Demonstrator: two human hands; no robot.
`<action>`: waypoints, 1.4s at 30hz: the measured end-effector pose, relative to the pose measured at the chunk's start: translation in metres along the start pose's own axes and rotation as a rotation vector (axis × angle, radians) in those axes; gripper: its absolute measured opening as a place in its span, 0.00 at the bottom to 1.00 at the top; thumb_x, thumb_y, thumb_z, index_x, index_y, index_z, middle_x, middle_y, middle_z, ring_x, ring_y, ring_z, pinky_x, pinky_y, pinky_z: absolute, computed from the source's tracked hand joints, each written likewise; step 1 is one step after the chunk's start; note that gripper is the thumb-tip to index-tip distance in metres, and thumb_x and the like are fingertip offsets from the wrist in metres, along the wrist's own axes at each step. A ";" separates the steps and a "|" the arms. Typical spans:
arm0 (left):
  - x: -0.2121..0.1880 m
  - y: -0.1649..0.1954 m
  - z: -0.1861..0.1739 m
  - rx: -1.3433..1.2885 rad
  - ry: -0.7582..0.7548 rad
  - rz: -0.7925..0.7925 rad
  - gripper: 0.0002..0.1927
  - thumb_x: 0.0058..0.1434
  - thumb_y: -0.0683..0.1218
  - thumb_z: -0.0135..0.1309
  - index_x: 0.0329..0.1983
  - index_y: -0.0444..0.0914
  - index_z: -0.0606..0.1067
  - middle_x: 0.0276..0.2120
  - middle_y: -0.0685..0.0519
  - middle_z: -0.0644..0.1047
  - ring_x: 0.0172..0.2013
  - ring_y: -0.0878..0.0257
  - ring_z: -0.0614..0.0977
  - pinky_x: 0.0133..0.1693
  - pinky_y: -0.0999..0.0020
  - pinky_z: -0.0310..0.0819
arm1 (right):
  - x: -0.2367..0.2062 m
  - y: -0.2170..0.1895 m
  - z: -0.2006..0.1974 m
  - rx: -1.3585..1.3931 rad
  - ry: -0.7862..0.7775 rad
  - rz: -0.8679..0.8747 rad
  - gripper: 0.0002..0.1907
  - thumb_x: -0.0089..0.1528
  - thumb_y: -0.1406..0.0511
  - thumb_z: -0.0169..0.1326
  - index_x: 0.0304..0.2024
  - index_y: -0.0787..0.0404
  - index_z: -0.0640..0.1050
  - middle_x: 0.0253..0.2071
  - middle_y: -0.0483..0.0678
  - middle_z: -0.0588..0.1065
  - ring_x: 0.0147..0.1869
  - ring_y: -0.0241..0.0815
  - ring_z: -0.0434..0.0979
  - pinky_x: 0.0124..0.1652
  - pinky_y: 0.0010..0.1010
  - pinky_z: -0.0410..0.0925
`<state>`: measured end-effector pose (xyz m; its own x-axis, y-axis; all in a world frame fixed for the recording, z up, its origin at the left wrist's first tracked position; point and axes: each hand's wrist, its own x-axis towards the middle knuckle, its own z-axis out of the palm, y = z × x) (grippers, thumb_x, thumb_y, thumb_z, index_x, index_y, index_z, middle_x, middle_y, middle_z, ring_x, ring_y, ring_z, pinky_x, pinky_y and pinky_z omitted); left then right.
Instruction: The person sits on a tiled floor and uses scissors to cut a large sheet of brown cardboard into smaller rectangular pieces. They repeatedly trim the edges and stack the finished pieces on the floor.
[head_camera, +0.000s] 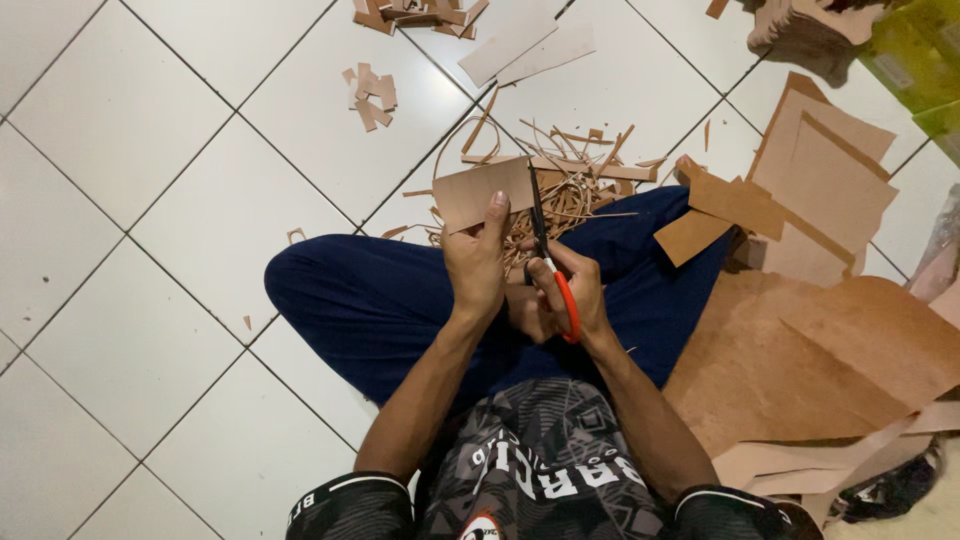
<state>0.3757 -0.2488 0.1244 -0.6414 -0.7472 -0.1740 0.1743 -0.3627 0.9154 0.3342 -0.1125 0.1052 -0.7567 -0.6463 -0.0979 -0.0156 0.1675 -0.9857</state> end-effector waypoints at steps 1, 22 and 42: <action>0.000 0.000 0.000 0.017 -0.003 -0.001 0.11 0.70 0.47 0.57 0.34 0.37 0.72 0.26 0.60 0.71 0.27 0.73 0.69 0.29 0.76 0.63 | 0.001 0.001 0.000 -0.032 0.010 -0.028 0.24 0.67 0.48 0.55 0.50 0.62 0.81 0.23 0.36 0.70 0.26 0.23 0.67 0.26 0.17 0.61; 0.028 -0.010 -0.027 0.149 -0.064 -0.089 0.14 0.72 0.44 0.58 0.49 0.26 0.77 0.39 0.44 0.79 0.36 0.62 0.78 0.38 0.71 0.76 | -0.003 0.024 0.006 0.337 0.100 0.182 0.16 0.67 0.55 0.56 0.33 0.61 0.76 0.17 0.38 0.66 0.16 0.26 0.64 0.18 0.20 0.58; 0.028 -0.007 -0.038 0.295 -0.095 -0.042 0.18 0.63 0.47 0.62 0.51 0.31 0.76 0.38 0.49 0.82 0.38 0.65 0.84 0.41 0.72 0.80 | -0.014 0.034 -0.025 -0.754 0.127 -0.103 0.18 0.59 0.56 0.64 0.36 0.65 0.79 0.31 0.56 0.77 0.31 0.54 0.78 0.32 0.42 0.70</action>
<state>0.3853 -0.2881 0.0990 -0.7128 -0.6747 -0.1918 -0.0692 -0.2045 0.9764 0.3279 -0.0796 0.0765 -0.7959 -0.6033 0.0508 -0.4967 0.6028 -0.6244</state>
